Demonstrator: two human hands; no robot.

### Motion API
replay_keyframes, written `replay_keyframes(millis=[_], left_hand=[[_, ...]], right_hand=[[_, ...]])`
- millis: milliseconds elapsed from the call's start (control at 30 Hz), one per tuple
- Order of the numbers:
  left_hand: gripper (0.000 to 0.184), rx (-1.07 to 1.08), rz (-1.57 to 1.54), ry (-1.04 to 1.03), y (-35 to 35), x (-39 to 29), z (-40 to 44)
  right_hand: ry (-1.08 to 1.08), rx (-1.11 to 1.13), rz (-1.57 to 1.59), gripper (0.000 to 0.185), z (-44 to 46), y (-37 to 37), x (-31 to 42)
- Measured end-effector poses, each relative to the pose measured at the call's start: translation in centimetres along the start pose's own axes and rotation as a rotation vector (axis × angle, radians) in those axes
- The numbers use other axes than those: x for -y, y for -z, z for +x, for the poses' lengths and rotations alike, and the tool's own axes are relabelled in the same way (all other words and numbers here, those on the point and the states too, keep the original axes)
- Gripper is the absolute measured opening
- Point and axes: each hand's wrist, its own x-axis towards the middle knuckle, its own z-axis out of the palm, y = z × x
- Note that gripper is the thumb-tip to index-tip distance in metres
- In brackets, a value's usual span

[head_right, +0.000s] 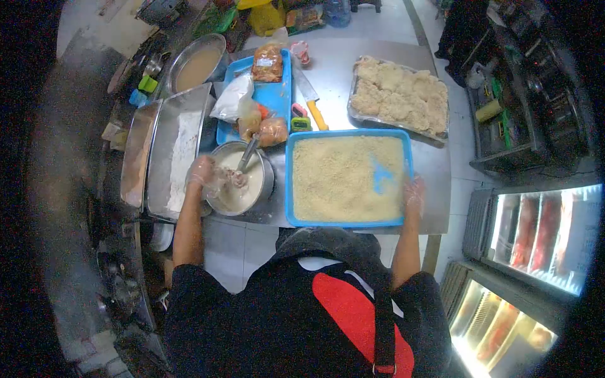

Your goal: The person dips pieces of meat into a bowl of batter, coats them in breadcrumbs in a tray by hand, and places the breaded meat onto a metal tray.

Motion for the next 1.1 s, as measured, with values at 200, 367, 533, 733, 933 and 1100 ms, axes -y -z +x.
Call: replay_keyframes(millis=[200,367,533,733,933,1100], left_hand=[[0.015,-0.127,-0.069,0.055,1.4,1.2,-1.0],[0.017,-0.088,0.026,0.062,3.0,1.2,-1.9],[0.017,-0.146,0.076,0.011,2.6,1.9,-2.8],[0.017,-0.2,0.11,0.101,3.4,1.4,-3.2],[0.019,-0.114,0.033,0.121,3.6,0.1,-3.3],[0.017,-0.038,-0.064,0.103,2.3,-3.6,-4.7]], right_hand=[[0.322,-0.054,-0.824,0.051,-0.9,-0.4,-0.6],[0.414,-0.581,-0.616,0.031,0.5,-3.8,-3.3],[0.116,-0.203,-0.262,0.044,1.8,-4.6,-3.5],[0.242,-0.112,-0.731,0.043,-1.3,0.3,0.5],[0.506,-0.66,-0.748,0.027,-1.9,1.0,0.8],[0.396,-0.585,-0.235,0.027,-1.4,-0.3,-0.8]])
